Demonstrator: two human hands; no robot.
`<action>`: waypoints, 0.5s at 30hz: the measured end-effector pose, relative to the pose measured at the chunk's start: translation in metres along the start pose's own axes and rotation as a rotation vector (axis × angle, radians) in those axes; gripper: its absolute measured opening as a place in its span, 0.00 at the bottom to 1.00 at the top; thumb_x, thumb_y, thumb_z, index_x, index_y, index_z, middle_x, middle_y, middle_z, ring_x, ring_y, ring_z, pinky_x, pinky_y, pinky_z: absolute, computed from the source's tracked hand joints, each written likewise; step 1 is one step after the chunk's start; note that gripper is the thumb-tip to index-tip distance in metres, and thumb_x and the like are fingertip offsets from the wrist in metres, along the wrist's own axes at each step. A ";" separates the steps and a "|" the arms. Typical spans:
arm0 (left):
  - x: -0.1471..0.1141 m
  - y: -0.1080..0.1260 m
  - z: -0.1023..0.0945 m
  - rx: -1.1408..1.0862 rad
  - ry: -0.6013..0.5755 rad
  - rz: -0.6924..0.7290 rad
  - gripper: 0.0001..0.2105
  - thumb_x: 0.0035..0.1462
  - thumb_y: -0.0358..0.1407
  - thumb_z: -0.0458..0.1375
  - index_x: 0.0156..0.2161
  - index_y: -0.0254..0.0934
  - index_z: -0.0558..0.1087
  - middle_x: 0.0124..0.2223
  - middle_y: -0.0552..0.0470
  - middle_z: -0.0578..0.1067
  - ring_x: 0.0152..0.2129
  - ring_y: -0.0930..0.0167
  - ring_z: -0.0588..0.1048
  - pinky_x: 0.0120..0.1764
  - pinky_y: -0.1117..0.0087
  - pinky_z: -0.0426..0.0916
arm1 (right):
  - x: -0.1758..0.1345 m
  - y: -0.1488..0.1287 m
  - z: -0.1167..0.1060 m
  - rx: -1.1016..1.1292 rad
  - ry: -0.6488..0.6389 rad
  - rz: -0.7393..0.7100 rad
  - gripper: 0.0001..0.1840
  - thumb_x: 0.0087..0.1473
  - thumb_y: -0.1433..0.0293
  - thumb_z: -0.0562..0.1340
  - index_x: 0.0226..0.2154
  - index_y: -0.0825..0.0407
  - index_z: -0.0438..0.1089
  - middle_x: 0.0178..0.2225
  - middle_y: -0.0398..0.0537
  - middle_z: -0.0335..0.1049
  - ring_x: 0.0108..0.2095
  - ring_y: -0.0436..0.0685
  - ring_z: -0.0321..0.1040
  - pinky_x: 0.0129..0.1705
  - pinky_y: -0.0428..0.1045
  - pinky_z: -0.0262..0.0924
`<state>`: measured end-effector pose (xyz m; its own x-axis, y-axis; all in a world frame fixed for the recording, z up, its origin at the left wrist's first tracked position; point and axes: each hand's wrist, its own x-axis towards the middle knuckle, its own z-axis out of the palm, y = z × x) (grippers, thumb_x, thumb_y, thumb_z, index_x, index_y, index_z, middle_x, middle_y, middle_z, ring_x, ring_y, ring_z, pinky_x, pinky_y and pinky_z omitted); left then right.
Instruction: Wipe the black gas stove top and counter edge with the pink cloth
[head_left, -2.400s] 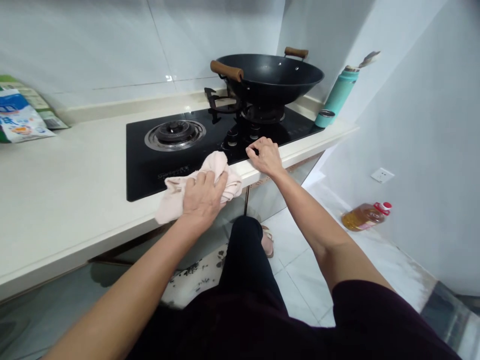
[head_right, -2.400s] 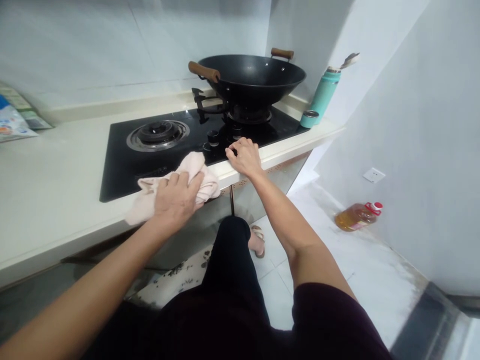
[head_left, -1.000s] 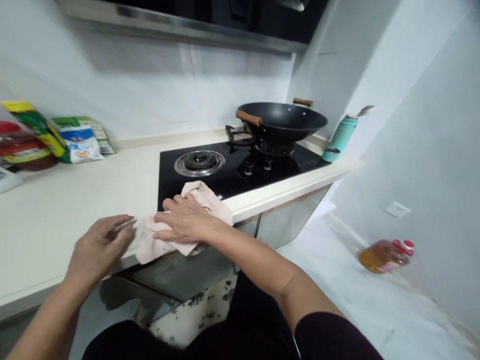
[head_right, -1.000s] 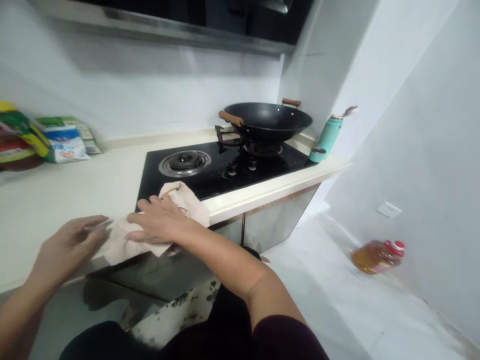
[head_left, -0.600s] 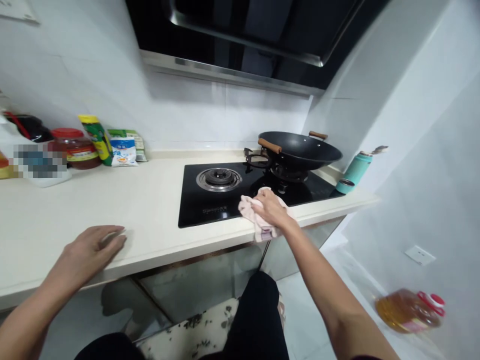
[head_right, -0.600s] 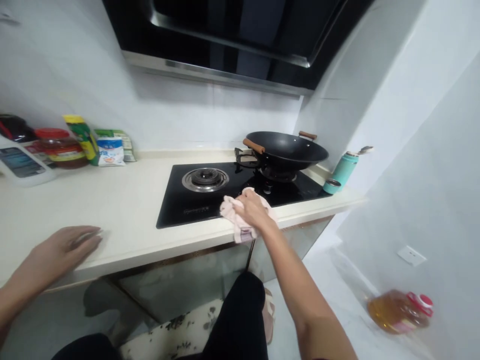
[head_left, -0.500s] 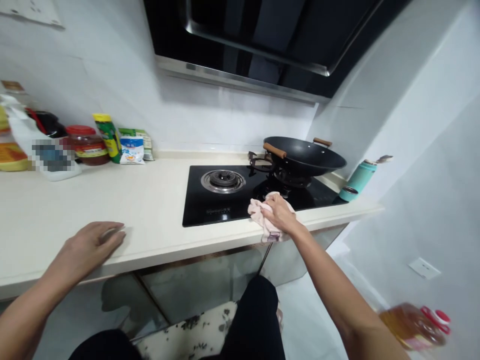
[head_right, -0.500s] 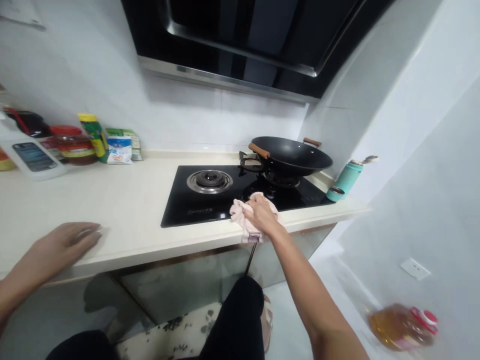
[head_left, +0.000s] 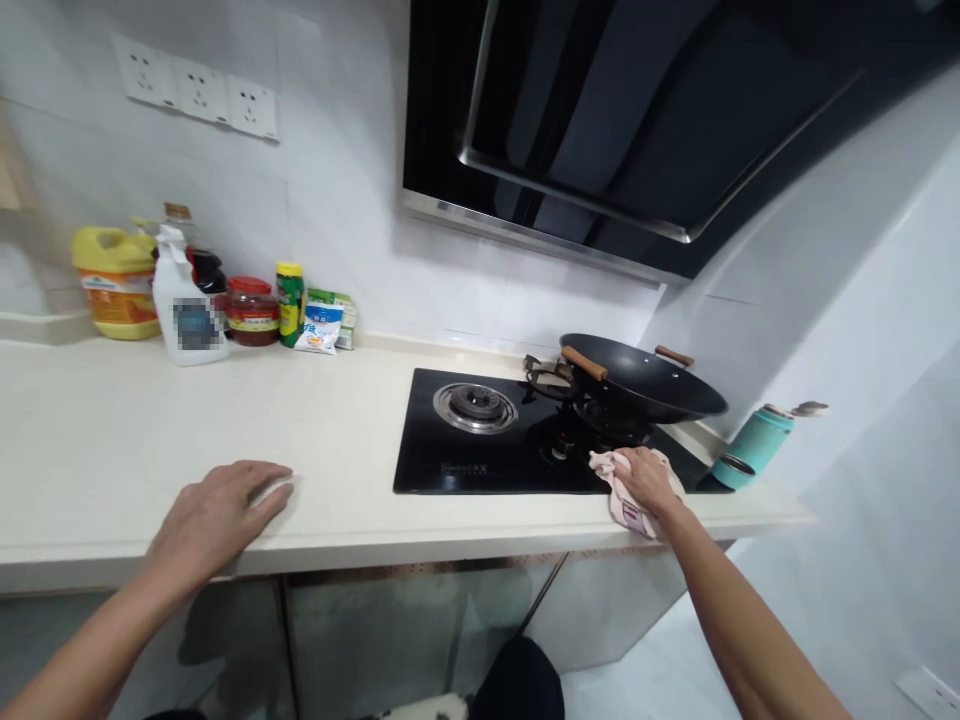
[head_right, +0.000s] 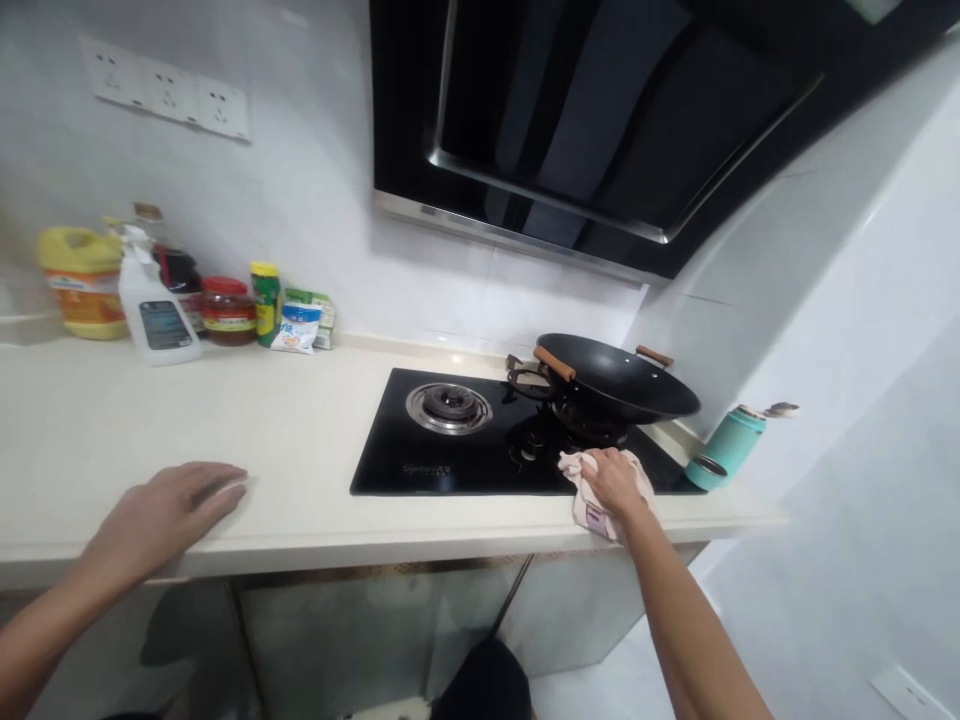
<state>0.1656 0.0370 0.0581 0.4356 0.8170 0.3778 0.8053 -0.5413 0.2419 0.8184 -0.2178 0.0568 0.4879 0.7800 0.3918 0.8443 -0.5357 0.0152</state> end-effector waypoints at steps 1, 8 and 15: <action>0.002 -0.001 0.000 0.009 -0.019 -0.001 0.26 0.61 0.54 0.45 0.50 0.44 0.78 0.56 0.48 0.77 0.54 0.58 0.72 0.53 0.58 0.64 | 0.004 0.002 0.000 -0.007 -0.019 0.013 0.21 0.64 0.58 0.54 0.53 0.47 0.74 0.50 0.55 0.71 0.52 0.63 0.64 0.55 0.55 0.54; 0.015 -0.006 -0.006 0.036 -0.096 0.022 0.25 0.59 0.53 0.47 0.48 0.44 0.80 0.53 0.46 0.77 0.52 0.57 0.72 0.48 0.59 0.66 | 0.023 0.005 -0.003 -0.016 -0.042 0.121 0.18 0.61 0.65 0.58 0.51 0.45 0.75 0.48 0.55 0.72 0.51 0.62 0.67 0.53 0.52 0.57; 0.003 0.011 -0.011 0.043 0.031 0.050 0.24 0.62 0.49 0.45 0.47 0.41 0.80 0.50 0.43 0.78 0.49 0.57 0.73 0.46 0.58 0.65 | 0.003 -0.004 -0.015 -0.070 0.093 0.444 0.36 0.59 0.43 0.54 0.61 0.47 0.66 0.61 0.65 0.58 0.58 0.78 0.59 0.55 0.71 0.55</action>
<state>0.1719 0.0314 0.0717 0.4636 0.7823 0.4160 0.7997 -0.5716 0.1837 0.8133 -0.2184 0.0716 0.7741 0.4394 0.4557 0.5396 -0.8344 -0.1120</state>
